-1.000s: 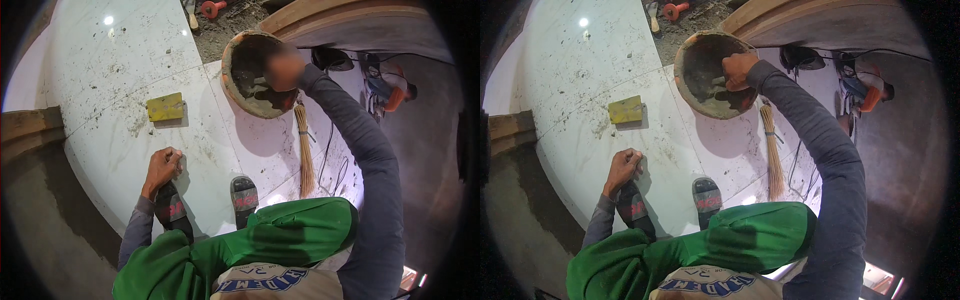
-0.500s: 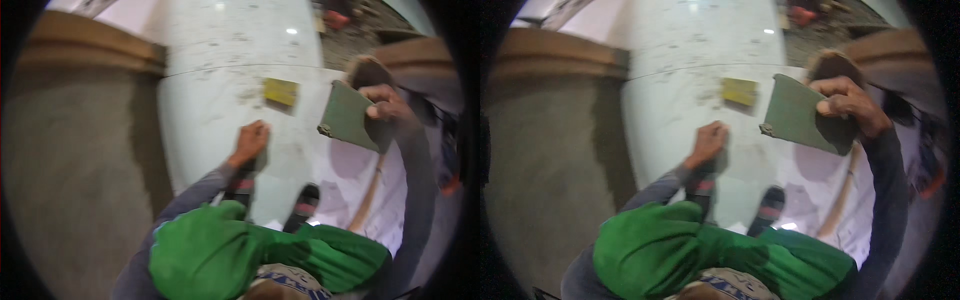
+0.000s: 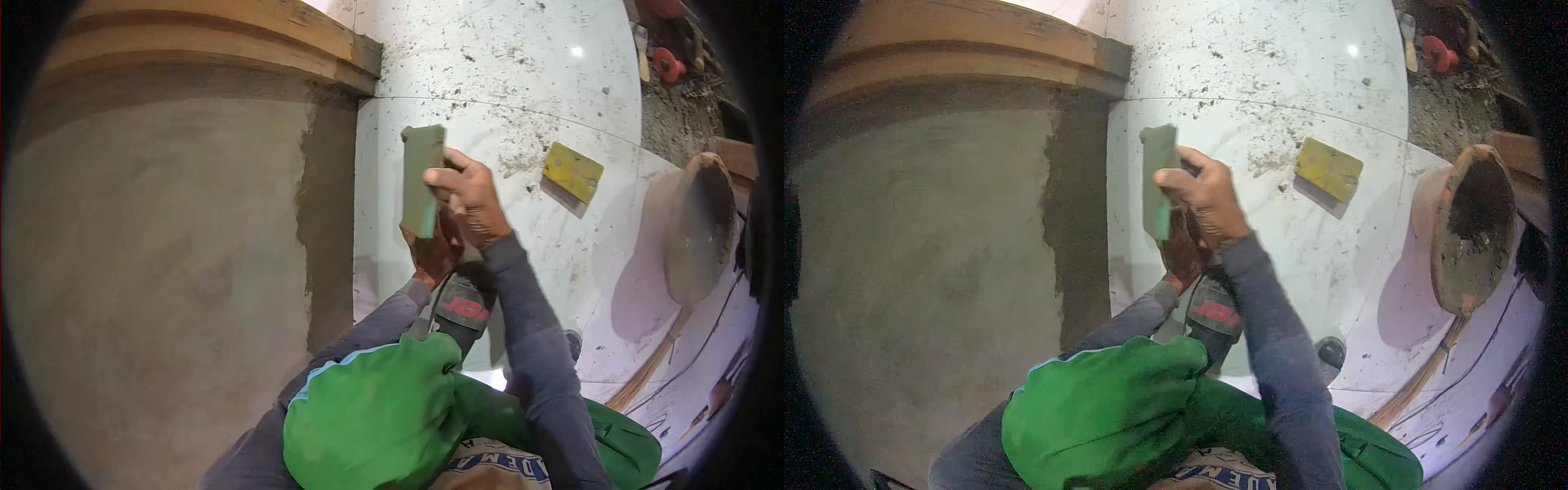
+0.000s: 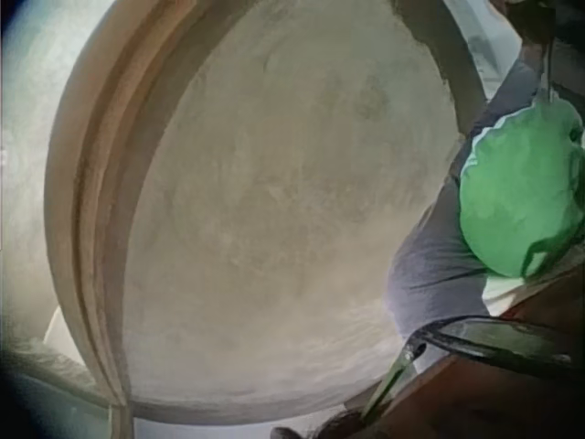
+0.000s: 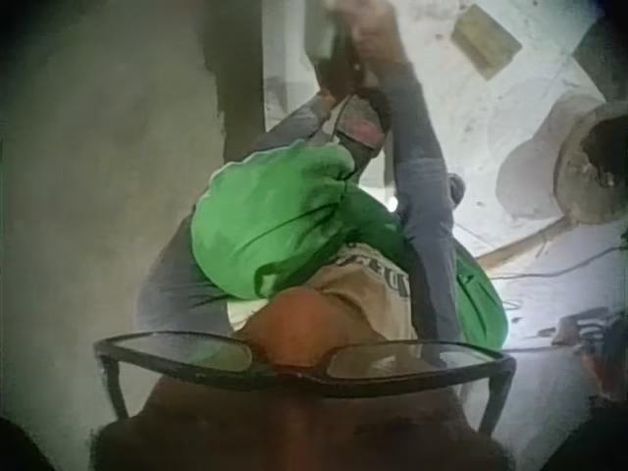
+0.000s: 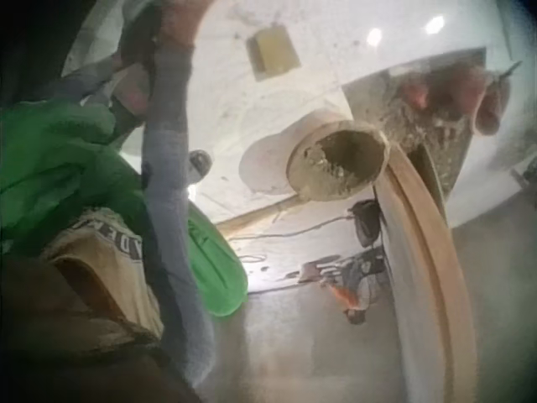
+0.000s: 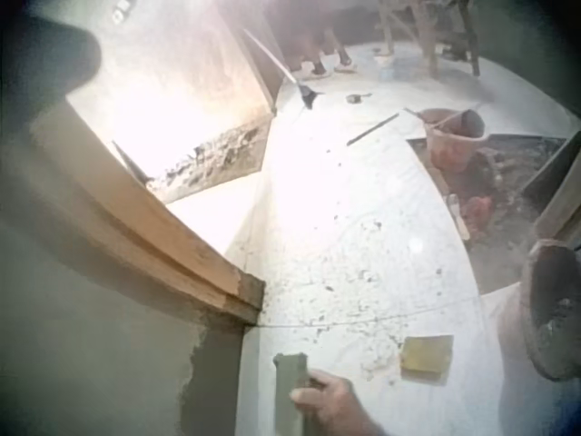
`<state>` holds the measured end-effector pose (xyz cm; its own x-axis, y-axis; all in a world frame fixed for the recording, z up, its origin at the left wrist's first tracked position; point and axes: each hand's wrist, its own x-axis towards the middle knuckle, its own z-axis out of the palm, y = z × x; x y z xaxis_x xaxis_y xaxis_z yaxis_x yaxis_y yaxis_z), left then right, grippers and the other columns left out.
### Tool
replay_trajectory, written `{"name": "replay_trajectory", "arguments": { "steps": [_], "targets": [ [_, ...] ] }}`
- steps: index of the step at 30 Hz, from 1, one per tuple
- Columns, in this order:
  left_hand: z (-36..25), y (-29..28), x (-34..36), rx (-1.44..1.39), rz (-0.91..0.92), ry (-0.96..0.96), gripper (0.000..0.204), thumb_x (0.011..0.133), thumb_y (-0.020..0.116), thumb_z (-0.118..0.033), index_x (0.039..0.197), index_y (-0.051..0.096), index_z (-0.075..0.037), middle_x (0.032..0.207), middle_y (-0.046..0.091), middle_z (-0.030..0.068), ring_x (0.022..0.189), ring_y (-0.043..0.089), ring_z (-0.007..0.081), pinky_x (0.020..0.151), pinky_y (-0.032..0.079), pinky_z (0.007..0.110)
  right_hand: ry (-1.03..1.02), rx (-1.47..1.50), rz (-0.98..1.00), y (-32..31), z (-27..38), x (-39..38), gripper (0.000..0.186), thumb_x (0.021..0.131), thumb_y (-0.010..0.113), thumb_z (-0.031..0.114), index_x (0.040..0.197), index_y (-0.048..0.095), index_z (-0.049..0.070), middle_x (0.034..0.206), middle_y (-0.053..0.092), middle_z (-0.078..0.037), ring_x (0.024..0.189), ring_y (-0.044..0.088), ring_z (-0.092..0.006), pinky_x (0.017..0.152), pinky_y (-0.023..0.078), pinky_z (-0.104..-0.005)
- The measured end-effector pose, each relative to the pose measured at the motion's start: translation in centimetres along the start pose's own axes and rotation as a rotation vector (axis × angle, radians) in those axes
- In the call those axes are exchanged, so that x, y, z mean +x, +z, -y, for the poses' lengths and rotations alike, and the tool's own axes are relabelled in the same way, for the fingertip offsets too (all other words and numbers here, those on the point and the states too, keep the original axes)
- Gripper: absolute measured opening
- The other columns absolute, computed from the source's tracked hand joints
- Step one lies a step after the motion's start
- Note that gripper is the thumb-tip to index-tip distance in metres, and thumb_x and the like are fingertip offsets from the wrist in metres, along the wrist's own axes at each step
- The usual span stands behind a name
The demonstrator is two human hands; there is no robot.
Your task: The person applies grout to the joints between wall tiles using a small green spreader. They scoop grout from a bucket, spread it along the seam, and wipe away excess by hand and with the tool.
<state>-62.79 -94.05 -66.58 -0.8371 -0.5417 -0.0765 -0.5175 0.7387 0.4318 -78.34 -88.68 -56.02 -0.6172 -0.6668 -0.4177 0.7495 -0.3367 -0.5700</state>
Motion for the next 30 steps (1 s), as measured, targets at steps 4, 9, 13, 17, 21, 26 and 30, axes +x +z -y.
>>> {"name": "replay_trajectory", "arguments": {
  "steps": [4, 9, 13, 17, 21, 26, 30],
  "targets": [
    [-0.4, 0.8, -1.3, -0.092, -0.201, -0.099, 0.026, 0.094, 0.063, -0.02, 0.113, 0.059, -0.003, 0.111, 0.06, 0.0174, 0.102, 0.057, 0.042, 0.086, 0.043, 0.054, -0.178, -0.295, -0.141, 5.1, -6.8, 4.7, 0.059, 0.081, 0.084, 0.023, 0.129, 0.064, -0.006, 0.111, 0.072, -0.016, 0.094, 0.071, -0.0223, 0.085, 0.057, -0.0327],
    [-4.0, -1.7, 1.0, -0.024, -0.163, 0.02, 0.024, 0.093, 0.062, -0.015, 0.115, 0.058, -0.005, 0.107, 0.059, 0.0158, 0.097, 0.058, 0.0361, 0.085, 0.044, 0.05, -0.38, -0.711, -0.355, 8.8, -7.4, 8.2, 0.062, 0.074, 0.082, 0.022, 0.127, 0.062, -0.002, 0.114, 0.066, -0.02, 0.101, 0.068, -0.0364, 0.091, 0.055, -0.0443],
    [-4.3, -2.5, 1.6, 0.053, -0.173, 0.008, 0.023, 0.092, 0.063, -0.014, 0.115, 0.059, -0.008, 0.105, 0.058, 0.0145, 0.095, 0.057, 0.0332, 0.084, 0.044, 0.049, -0.308, -0.742, -0.426, 10.5, -7.5, 10.3, 0.064, 0.073, 0.082, 0.021, 0.128, 0.063, -0.006, 0.12, 0.065, -0.023, 0.109, 0.066, -0.0403, 0.097, 0.052, -0.0441],
    [-4.3, -3.0, 1.9, 0.124, -0.155, 0.03, 0.025, 0.092, 0.063, -0.014, 0.115, 0.059, -0.009, 0.107, 0.058, 0.0142, 0.096, 0.057, 0.0332, 0.086, 0.044, 0.05, -0.233, -0.768, -0.477, 10.8, -8.0, 12.0, 0.064, 0.073, 0.082, 0.022, 0.128, 0.063, -0.006, 0.124, 0.066, -0.024, 0.112, 0.066, -0.0418, 0.1, 0.051, -0.0447],
    [-3.6, -3.1, 1.9, 0.109, -0.158, 0.04, 0.027, 0.09, 0.063, -0.015, 0.116, 0.059, -0.009, 0.109, 0.058, 0.0145, 0.099, 0.057, 0.0336, 0.088, 0.043, 0.051, -0.249, -0.749, -0.456, 10.6, -8.6, 13.5, 0.062, 0.073, 0.082, 0.022, 0.126, 0.065, -0.007, 0.127, 0.066, -0.025, 0.115, 0.066, -0.0413, 0.102, 0.051, -0.0451],
    [-3.9, -2.3, 1.8, 0.057, -0.132, 0.053, 0.03, 0.088, 0.064, -0.016, 0.117, 0.058, -0.01, 0.112, 0.057, 0.015, 0.102, 0.056, 0.0342, 0.09, 0.043, 0.052, -0.3, -0.703, -0.45, 9.8, -8.3, 14.1, 0.057, 0.076, 0.08, 0.021, 0.124, 0.066, -0.006, 0.128, 0.067, -0.025, 0.115, 0.067, -0.0396, 0.101, 0.052, -0.0453],
    [-3.2, -2.8, 1.8, 0.094, -0.117, 0.069, 0.032, 0.087, 0.065, -0.017, 0.118, 0.058, -0.01, 0.113, 0.057, 0.0155, 0.103, 0.056, 0.0346, 0.091, 0.043, 0.053, -0.393, -0.623, -0.393, 11.5, -8.2, 12.0, 0.055, 0.076, 0.08, 0.019, 0.123, 0.066, -0.004, 0.124, 0.068, -0.024, 0.11, 0.069, -0.04, 0.098, 0.054, -0.044]
  ]
}}
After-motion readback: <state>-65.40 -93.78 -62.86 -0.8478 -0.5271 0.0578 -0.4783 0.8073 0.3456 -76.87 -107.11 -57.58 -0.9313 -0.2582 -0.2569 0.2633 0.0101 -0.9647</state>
